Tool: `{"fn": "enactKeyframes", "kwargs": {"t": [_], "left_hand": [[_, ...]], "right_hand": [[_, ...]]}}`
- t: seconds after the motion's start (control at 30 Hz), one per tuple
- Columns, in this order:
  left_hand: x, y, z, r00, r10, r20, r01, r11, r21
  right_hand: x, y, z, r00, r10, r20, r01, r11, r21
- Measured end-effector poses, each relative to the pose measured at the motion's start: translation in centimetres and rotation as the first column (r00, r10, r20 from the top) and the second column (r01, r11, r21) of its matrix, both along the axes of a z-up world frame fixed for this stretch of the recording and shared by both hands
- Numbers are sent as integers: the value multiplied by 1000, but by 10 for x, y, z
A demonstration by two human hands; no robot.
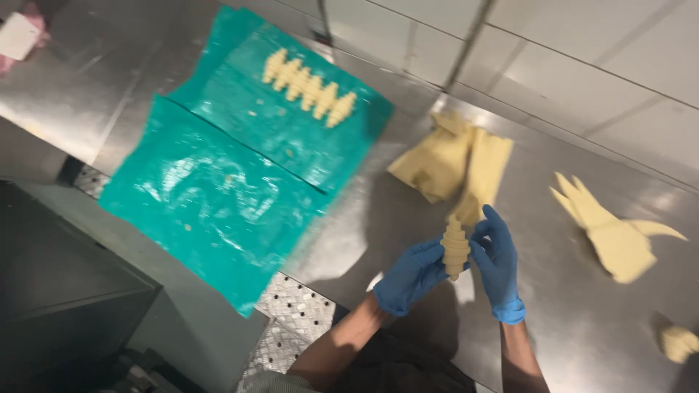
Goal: Rolling triangular pieces of dough into croissant shapes on a metal workbench.
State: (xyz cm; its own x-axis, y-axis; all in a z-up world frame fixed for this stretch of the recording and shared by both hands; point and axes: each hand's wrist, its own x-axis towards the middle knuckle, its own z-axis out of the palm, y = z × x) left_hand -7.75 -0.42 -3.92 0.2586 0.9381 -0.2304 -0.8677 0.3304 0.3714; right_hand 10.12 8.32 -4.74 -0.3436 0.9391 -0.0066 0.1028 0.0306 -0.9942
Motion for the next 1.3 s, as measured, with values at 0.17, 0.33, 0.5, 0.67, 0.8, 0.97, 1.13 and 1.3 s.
{"fn": "enactKeyframes", "kwargs": {"t": [0.17, 0.33, 0.5, 0.67, 0.8, 0.97, 1.13, 1.3], "left_hand": [[-232, 27, -220, 887, 250, -388, -240, 968, 74], [-495, 175, -142, 421, 418, -805, -467, 861, 202], [-594, 260, -149, 168, 360, -918, -436, 862, 259], [-611, 287, -180, 71, 299, -952, -397, 884, 248], [-610, 291, -185, -60, 308, -950, -328, 892, 310], [-610, 291, -187, -59, 307, -950, -277, 909, 311], [-615, 282, -170, -110, 295, -949, -125, 943, 307], [-588, 272, -127, -292, 103, -951, -80, 988, 132]], "right_hand": [[-91, 1, -34, 995, -52, -85, 47, 998, -52], [-130, -1, -52, 990, -135, -46, 129, 985, -119], [-132, -2, -61, 946, -322, 20, 320, 928, -189], [-129, 7, -57, 911, -411, 38, 411, 896, -168], [-120, 14, -68, 901, -435, -14, 425, 887, -179], [-103, 6, -69, 887, -462, 16, 458, 875, -153], [-64, -7, -62, 834, -548, 74, 552, 824, -126], [21, -39, -74, 747, -633, 203, 659, 746, -100]]}}
